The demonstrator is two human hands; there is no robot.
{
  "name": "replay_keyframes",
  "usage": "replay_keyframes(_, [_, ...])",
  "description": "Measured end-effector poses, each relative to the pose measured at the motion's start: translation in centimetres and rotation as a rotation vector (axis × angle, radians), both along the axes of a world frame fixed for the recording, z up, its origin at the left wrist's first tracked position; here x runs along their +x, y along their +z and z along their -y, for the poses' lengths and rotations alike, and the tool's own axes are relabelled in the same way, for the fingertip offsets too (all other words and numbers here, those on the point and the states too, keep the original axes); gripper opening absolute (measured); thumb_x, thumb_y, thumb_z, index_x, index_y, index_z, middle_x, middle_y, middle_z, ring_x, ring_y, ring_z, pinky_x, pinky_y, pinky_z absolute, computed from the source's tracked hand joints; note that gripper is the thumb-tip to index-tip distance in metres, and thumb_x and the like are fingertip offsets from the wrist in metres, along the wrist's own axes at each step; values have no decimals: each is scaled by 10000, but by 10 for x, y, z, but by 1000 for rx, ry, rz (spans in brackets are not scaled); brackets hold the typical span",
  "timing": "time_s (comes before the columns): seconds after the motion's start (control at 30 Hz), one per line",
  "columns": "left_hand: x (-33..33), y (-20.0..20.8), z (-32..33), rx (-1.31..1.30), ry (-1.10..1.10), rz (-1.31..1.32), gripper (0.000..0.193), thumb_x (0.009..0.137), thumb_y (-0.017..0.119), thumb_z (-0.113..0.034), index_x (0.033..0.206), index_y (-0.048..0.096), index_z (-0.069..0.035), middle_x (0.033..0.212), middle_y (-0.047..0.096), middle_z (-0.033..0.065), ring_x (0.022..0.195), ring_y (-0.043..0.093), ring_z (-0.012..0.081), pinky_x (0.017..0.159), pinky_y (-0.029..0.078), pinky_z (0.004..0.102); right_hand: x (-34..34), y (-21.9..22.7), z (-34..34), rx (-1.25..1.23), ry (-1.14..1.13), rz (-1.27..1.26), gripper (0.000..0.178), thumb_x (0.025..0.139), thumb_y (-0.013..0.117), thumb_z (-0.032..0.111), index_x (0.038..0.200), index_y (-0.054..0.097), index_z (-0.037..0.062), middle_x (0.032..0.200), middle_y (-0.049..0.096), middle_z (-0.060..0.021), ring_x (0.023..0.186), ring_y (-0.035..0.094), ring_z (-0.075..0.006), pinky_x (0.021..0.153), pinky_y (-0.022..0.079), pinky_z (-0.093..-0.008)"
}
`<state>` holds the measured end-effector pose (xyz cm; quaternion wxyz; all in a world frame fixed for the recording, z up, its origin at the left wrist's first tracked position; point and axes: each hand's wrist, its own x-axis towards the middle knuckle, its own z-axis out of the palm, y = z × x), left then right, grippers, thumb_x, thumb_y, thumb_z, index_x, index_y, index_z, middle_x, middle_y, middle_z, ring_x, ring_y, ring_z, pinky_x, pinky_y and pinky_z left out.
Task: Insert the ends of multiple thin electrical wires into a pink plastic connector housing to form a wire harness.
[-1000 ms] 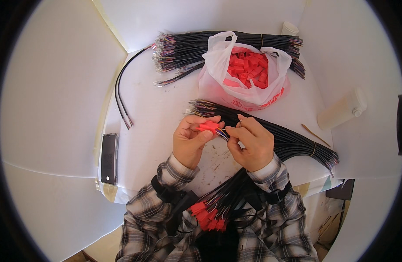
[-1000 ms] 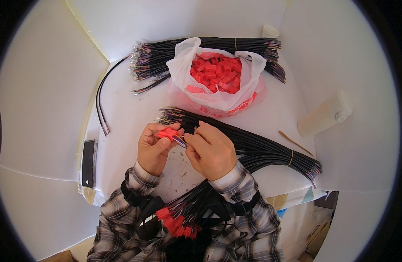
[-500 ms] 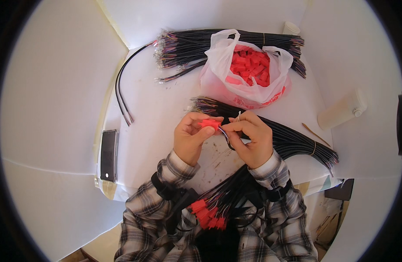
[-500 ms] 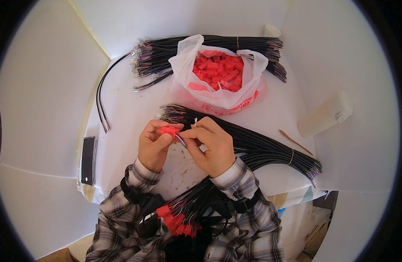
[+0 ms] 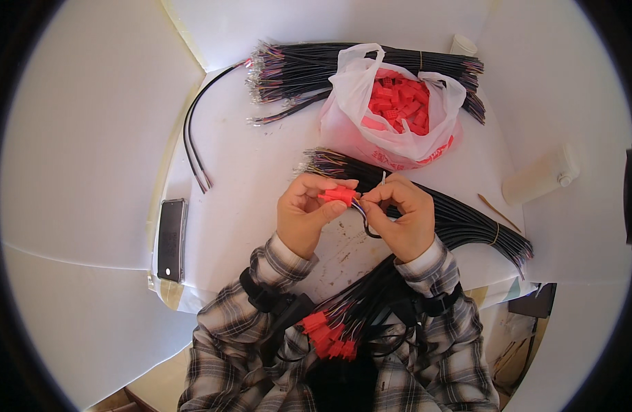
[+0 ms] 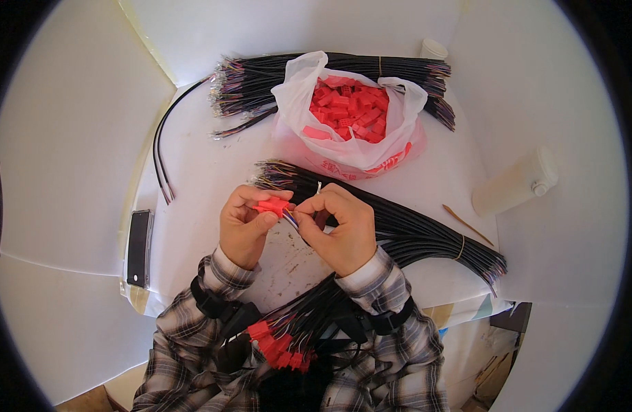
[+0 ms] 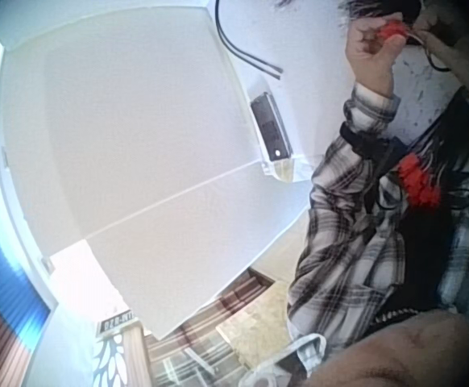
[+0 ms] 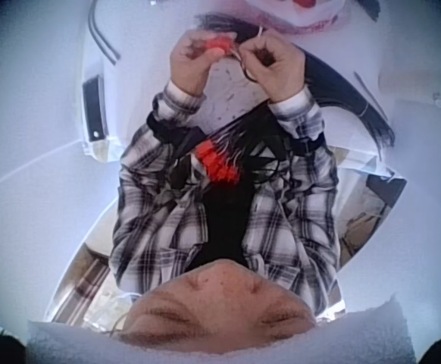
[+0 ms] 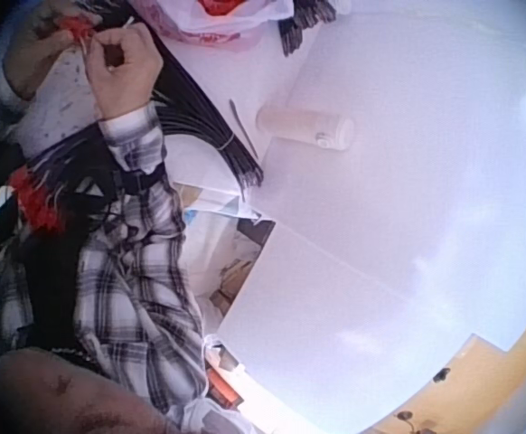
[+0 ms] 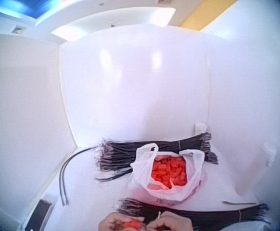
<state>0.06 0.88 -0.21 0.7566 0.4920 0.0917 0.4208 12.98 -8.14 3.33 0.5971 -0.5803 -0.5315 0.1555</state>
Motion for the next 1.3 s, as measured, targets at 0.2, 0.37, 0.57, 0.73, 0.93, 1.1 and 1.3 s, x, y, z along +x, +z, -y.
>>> replay_keyframes(0.2, [-3,1,-1,20,-24,-7,232,746,595,35,940,477,-16,1009,576,194,884,572,187,787,460,298,-5,2,0,-6,-2,-21,66,672,623,-34,719,599,7,624,499,-44,494,492,-91,462,376,-200])
replay_keyframes(0.37, [-2,2,0,18,-6,-36,266,747,636,-65,959,479,-23,992,576,194,908,570,224,822,447,336,-1,2,1,-17,14,25,71,669,627,-32,720,600,8,624,498,-45,487,490,-91,462,376,-201])
replay_keyframes(0.57, [-3,1,-1,-62,-28,-10,231,757,605,-5,949,476,-11,984,581,198,866,579,195,777,469,305,2,3,1,33,25,48,79,657,630,-31,715,594,9,635,494,-42,489,488,-89,462,377,-202])
replay_keyframes(0.73, [-1,-1,0,-7,-12,-37,245,756,618,-40,957,479,-23,982,579,200,865,581,203,763,475,313,2,6,2,-21,73,43,81,655,627,-32,716,592,10,640,489,-37,494,485,-83,462,371,-199])
replay_keyframes(0.93, [-4,0,-1,-5,-23,-41,231,760,604,-1,952,478,-18,974,585,184,851,581,190,758,482,310,0,2,0,-17,60,22,80,654,625,-32,711,591,14,630,488,-34,492,483,-82,457,362,-197])
replay_keyframes(1.1, [-2,-1,0,-42,-14,-47,267,759,639,-106,967,485,-36,977,578,206,798,577,185,724,465,296,0,0,0,8,43,-3,80,648,627,-28,700,585,17,626,486,-34,493,484,-83,459,362,-198])
replay_keyframes(1.3, [-3,2,0,-23,-19,-58,264,763,635,-105,969,486,-37,977,580,197,807,580,185,734,467,299,0,2,1,-8,66,6,86,642,623,-35,699,582,13,646,489,-34,495,481,-82,463,365,-199])
